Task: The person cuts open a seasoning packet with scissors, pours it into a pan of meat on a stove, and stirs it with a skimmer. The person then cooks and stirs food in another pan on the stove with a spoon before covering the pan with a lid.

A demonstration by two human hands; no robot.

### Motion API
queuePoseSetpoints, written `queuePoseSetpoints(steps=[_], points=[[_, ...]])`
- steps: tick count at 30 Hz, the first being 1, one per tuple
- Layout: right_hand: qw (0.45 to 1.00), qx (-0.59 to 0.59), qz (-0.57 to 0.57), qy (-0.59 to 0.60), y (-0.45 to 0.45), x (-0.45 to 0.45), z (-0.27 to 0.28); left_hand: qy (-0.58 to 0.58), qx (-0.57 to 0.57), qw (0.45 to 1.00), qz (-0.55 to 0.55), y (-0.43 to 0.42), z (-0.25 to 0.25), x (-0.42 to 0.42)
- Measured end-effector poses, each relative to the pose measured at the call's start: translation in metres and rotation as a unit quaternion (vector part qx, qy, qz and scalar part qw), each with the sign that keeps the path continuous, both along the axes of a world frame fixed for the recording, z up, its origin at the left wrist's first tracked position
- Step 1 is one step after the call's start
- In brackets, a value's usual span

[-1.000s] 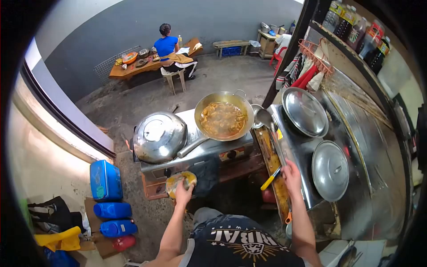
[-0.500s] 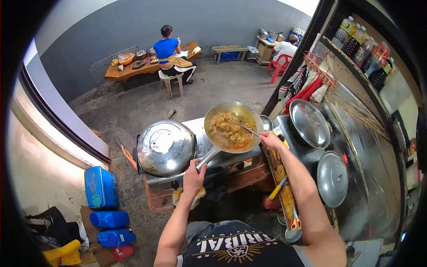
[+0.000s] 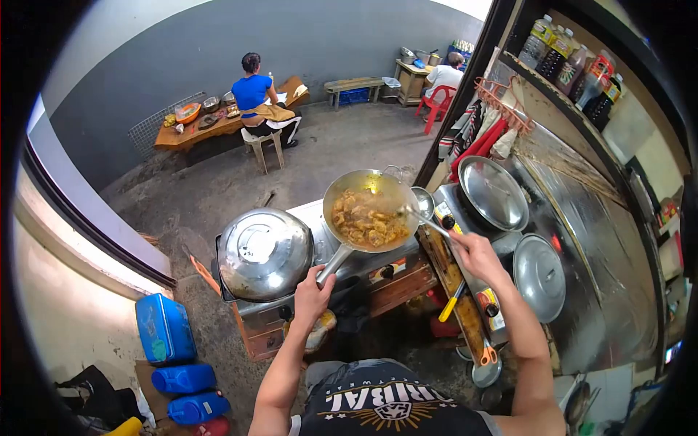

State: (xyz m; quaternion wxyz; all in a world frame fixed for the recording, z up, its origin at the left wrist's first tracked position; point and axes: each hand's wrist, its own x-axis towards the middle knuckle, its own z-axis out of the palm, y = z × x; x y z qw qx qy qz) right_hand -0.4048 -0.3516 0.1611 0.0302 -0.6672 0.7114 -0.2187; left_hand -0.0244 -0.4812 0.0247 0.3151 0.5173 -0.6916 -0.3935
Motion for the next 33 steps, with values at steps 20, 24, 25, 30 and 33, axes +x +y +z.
queuePoseSetpoints(steps=[20, 24, 25, 30, 33], points=[[0.996, -0.076, 0.031, 0.02, -0.054, 0.097, -0.027, -0.066, -0.035, 0.997, 0.0, 0.007, 0.005, -0.002], [0.996, -0.037, 0.072, 0.03, -0.093, 0.092, -0.1, -0.056, -0.049, 0.997, 0.016, 0.013, 0.001, -0.008], [0.995, -0.031, 0.08, 0.05, -0.088, 0.088, -0.104, -0.057, -0.054, 0.997, 0.019, 0.014, 0.001, -0.008], [0.994, 0.053, 0.073, 0.064, -0.046, 0.026, -0.072, -0.063, -0.049, 0.996, 0.032, 0.014, 0.0, -0.01], [0.999, -0.007, 0.026, 0.02, -0.038, -0.001, -0.042, -0.052, -0.048, 0.997, 0.044, 0.015, -0.001, -0.011]])
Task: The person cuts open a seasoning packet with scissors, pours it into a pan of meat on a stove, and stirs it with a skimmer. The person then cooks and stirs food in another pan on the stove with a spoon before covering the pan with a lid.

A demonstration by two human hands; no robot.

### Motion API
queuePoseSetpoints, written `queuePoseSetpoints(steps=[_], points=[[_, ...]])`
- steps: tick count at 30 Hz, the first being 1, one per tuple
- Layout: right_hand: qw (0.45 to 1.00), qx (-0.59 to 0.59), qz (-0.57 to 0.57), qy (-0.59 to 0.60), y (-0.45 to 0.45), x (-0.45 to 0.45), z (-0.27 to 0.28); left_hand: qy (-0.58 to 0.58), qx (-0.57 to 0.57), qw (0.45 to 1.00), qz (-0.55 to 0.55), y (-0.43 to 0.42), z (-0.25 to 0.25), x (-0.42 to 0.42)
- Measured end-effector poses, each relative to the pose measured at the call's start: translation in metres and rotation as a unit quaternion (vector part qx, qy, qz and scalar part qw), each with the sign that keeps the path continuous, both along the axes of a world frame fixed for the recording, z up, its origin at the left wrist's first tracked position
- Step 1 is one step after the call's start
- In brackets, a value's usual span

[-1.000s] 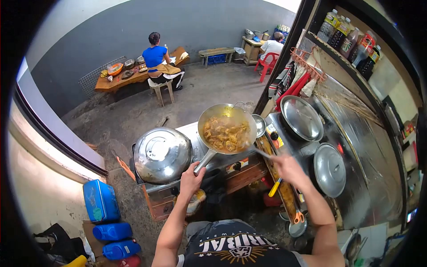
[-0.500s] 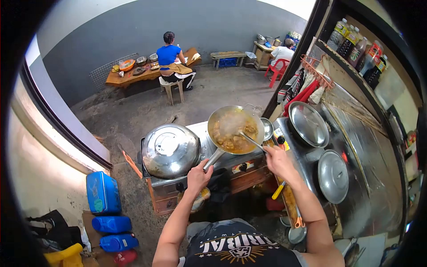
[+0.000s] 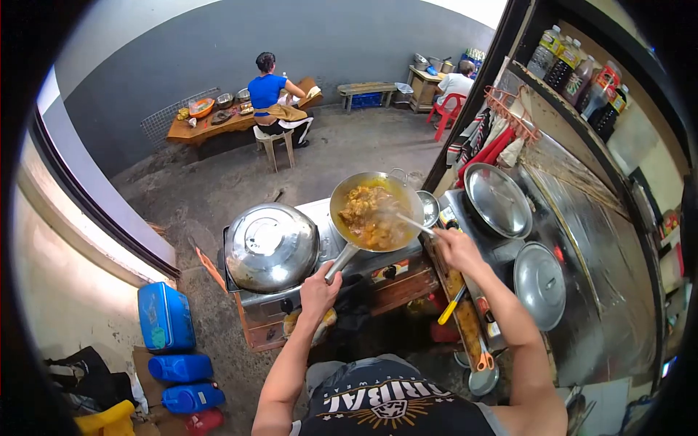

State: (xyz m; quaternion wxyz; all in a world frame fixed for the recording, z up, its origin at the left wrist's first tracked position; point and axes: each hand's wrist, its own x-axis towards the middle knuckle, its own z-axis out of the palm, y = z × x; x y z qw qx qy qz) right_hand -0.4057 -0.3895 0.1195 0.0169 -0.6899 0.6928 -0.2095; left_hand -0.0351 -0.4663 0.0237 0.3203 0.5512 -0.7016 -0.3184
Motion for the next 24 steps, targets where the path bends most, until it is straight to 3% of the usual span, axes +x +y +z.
queuePoseSetpoints(steps=[4, 8, 9, 12, 13, 17, 20, 24], points=[[0.997, -0.072, -0.039, 0.006, -0.051, -0.053, -0.061, 0.002, 0.021, 1.0, 0.003, 0.005, 0.005, -0.005], [0.999, 0.0, -0.042, -0.035, -0.101, -0.076, -0.125, -0.006, 0.015, 1.0, 0.017, 0.01, 0.004, -0.011], [0.992, 0.004, -0.009, -0.129, -0.118, -0.084, -0.143, -0.011, 0.015, 1.0, 0.022, 0.011, 0.004, -0.015], [0.947, 0.205, -0.032, -0.246, -0.128, -0.077, -0.11, -0.017, 0.026, 0.999, 0.036, 0.02, 0.008, -0.022], [0.938, 0.261, -0.026, -0.226, -0.125, -0.076, -0.09, -0.018, 0.021, 0.999, 0.039, 0.02, 0.006, -0.023], [0.976, 0.153, 0.08, -0.134, -0.09, -0.092, -0.069, -0.01, 0.025, 0.999, 0.045, 0.022, 0.005, -0.026], [0.984, 0.107, 0.06, -0.127, -0.044, -0.077, -0.02, -0.004, 0.041, 0.997, 0.064, 0.024, 0.01, -0.03], [0.989, 0.0, 0.096, -0.109, -0.018, -0.099, -0.015, 0.001, 0.065, 0.996, 0.063, 0.02, 0.0, -0.031]])
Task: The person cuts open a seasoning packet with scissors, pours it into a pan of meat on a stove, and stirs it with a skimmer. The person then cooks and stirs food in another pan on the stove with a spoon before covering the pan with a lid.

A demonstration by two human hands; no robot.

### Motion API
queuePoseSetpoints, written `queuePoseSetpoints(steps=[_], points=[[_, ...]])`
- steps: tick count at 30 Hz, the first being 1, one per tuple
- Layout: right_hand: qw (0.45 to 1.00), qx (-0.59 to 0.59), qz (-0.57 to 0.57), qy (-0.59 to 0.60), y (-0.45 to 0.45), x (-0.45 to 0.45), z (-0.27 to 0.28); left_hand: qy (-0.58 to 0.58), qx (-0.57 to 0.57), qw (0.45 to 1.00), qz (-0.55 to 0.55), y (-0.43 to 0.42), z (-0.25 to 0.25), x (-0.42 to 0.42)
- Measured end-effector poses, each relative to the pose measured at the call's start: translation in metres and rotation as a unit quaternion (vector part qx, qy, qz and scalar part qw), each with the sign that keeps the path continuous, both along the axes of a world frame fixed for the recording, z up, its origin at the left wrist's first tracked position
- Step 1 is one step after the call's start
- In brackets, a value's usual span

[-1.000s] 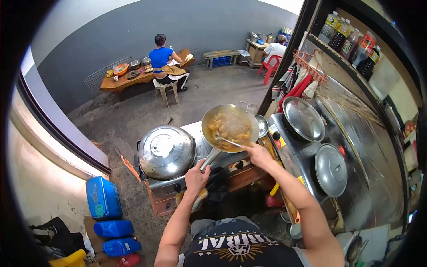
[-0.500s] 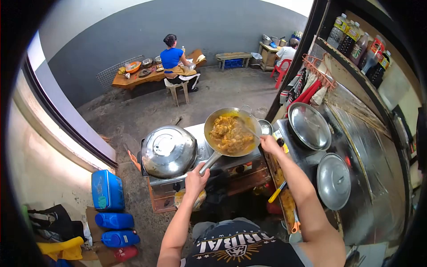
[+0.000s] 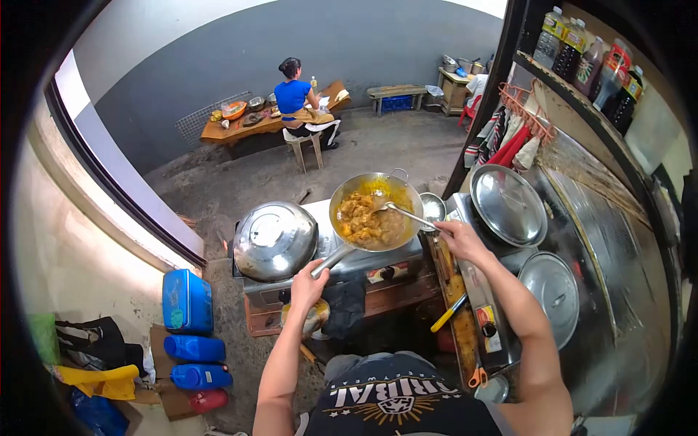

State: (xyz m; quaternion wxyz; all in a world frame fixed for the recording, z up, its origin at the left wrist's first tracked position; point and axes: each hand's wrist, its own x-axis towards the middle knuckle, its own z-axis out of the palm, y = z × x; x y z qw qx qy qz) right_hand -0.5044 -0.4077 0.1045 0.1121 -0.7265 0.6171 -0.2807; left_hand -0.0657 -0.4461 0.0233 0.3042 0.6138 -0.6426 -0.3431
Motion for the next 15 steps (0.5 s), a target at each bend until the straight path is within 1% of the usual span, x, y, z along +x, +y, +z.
queuePoseSetpoints(steps=[1, 4, 5, 6, 8, 9, 10, 13, 14, 15], points=[[1.0, -0.003, -0.002, 0.012, 0.013, 0.004, 0.023, -0.009, -0.001, 1.0, -0.002, 0.001, 0.004, -0.001], [0.998, 0.042, 0.016, 0.04, 0.047, 0.008, 0.058, 0.003, 0.007, 1.0, -0.014, -0.001, 0.001, 0.0], [0.99, 0.096, 0.016, 0.098, 0.059, 0.019, 0.067, -0.007, -0.007, 1.0, -0.022, 0.001, 0.006, -0.001], [0.989, 0.101, 0.017, 0.108, 0.064, 0.028, 0.052, -0.008, -0.01, 0.999, -0.03, 0.001, 0.007, -0.001], [0.986, 0.11, 0.02, 0.127, 0.065, 0.046, 0.0, -0.01, -0.016, 0.999, -0.044, 0.0, 0.009, 0.0], [0.988, 0.073, 0.022, 0.132, 0.059, 0.054, -0.026, -0.047, -0.01, 0.997, -0.052, 0.002, 0.017, -0.001], [0.99, 0.037, 0.023, 0.137, 0.053, 0.062, -0.048, -0.052, -0.024, 0.997, -0.054, 0.003, 0.018, 0.0], [0.991, 0.022, -0.026, 0.131, 0.034, 0.061, -0.065, -0.064, -0.075, 0.993, -0.06, 0.004, 0.013, 0.001], [0.99, 0.016, -0.041, 0.133, 0.029, 0.055, -0.066, -0.077, -0.062, 0.993, -0.059, 0.003, 0.013, 0.002], [0.992, -0.002, -0.064, 0.106, 0.033, 0.054, -0.054, -0.088, -0.048, 0.993, -0.057, 0.004, 0.019, 0.001]])
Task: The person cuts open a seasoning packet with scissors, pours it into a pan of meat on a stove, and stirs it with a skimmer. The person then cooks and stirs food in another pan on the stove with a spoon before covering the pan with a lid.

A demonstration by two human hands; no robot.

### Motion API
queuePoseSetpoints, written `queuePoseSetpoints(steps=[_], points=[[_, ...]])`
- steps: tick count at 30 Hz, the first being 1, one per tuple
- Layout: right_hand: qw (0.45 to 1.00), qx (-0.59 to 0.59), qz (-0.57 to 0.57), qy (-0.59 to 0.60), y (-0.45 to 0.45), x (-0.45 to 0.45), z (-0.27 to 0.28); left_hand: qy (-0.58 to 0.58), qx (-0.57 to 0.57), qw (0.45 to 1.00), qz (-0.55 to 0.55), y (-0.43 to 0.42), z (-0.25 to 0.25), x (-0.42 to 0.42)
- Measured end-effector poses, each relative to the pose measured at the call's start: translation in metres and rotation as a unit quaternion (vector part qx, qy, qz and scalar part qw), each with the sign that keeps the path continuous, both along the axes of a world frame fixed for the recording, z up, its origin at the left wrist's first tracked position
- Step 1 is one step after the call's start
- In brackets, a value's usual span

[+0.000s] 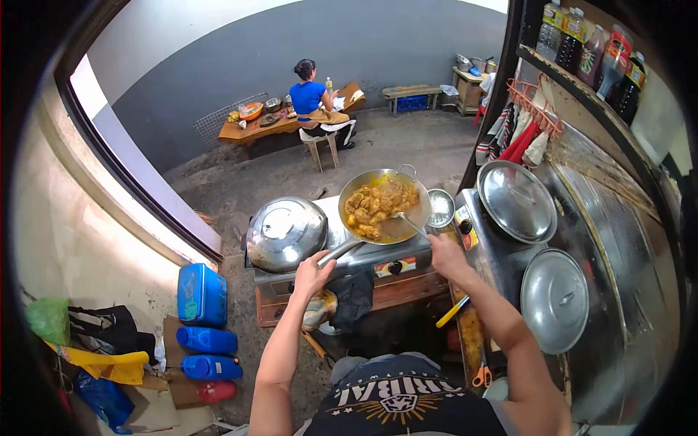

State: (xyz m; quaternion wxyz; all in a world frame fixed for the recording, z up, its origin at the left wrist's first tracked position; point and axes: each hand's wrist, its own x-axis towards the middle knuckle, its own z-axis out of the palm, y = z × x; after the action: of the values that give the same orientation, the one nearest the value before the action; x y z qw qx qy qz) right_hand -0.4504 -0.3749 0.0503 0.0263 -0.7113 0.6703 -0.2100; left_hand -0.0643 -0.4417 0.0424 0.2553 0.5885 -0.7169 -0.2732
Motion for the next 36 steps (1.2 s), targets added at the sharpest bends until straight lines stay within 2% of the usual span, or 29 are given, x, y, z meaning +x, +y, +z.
queuePoseSetpoints(steps=[3, 6, 7, 9, 11, 13, 14, 17, 18, 20, 23, 25, 26, 27, 28, 29, 30, 33, 36], points=[[0.997, -0.067, 0.04, -0.019, 0.003, 0.001, 0.042, -0.012, 0.007, 1.0, 0.007, 0.001, 0.002, 0.002], [0.998, -0.04, 0.044, -0.017, -0.019, 0.053, 0.055, -0.019, -0.022, 1.0, 0.009, -0.002, -0.004, 0.005], [0.998, -0.031, 0.048, -0.015, -0.025, 0.068, 0.052, -0.016, -0.028, 0.999, 0.01, -0.002, -0.005, 0.006], [0.99, -0.079, 0.107, -0.053, -0.05, 0.076, -0.01, -0.008, -0.038, 0.999, 0.009, -0.003, -0.005, 0.008], [0.993, -0.05, 0.1, -0.034, -0.042, 0.071, -0.017, 0.001, -0.034, 0.999, 0.007, -0.006, 0.0, 0.013], [0.995, -0.023, 0.098, -0.03, -0.022, 0.048, -0.003, 0.005, -0.04, 0.999, 0.006, -0.009, -0.005, 0.017], [0.998, 0.063, 0.03, 0.0, -0.008, 0.046, 0.024, 0.004, -0.05, 0.999, 0.007, -0.01, -0.009, 0.018], [0.998, -0.007, 0.048, -0.034, 0.007, 0.017, 0.057, 0.011, -0.046, 0.999, 0.003, -0.013, -0.008, 0.02], [0.999, -0.032, 0.023, -0.033, 0.001, 0.008, 0.056, 0.013, -0.032, 0.999, 0.001, -0.013, -0.004, 0.021], [0.995, -0.099, -0.018, -0.025, -0.023, -0.007, 0.039, 0.016, -0.017, 1.0, -0.001, -0.013, -0.002, 0.021], [0.995, -0.071, -0.076, -0.014, -0.076, -0.024, -0.02, 0.012, -0.019, 1.0, -0.003, -0.013, -0.001, 0.021], [0.997, -0.053, -0.037, -0.05, -0.107, -0.024, -0.061, 0.008, -0.013, 1.0, -0.003, -0.014, 0.002, 0.02], [0.997, -0.061, -0.022, -0.04, -0.136, -0.046, -0.114, 0.008, -0.013, 1.0, -0.003, -0.014, 0.001, 0.02], [0.984, 0.051, -0.065, -0.159, -0.139, -0.036, -0.1, 0.007, -0.014, 1.0, -0.003, -0.015, -0.001, 0.02], [0.942, 0.162, -0.106, -0.273, -0.139, -0.015, -0.071, 0.005, -0.014, 1.0, -0.002, -0.016, -0.003, 0.02], [0.873, 0.268, -0.146, -0.379, -0.133, 0.005, -0.038, 0.002, -0.014, 1.0, -0.003, -0.016, -0.005, 0.021], [0.867, 0.287, -0.135, -0.384, -0.125, 0.015, -0.015, 0.001, -0.014, 1.0, -0.003, -0.016, -0.003, 0.02], [0.953, 0.198, -0.04, -0.227, -0.123, 0.002, -0.026, 0.02, -0.009, 1.0, -0.01, -0.015, 0.001, 0.022], [0.991, 0.081, 0.009, -0.106, -0.085, 0.009, -0.004, 0.014, -0.009, 1.0, -0.014, -0.019, -0.003, 0.023]])
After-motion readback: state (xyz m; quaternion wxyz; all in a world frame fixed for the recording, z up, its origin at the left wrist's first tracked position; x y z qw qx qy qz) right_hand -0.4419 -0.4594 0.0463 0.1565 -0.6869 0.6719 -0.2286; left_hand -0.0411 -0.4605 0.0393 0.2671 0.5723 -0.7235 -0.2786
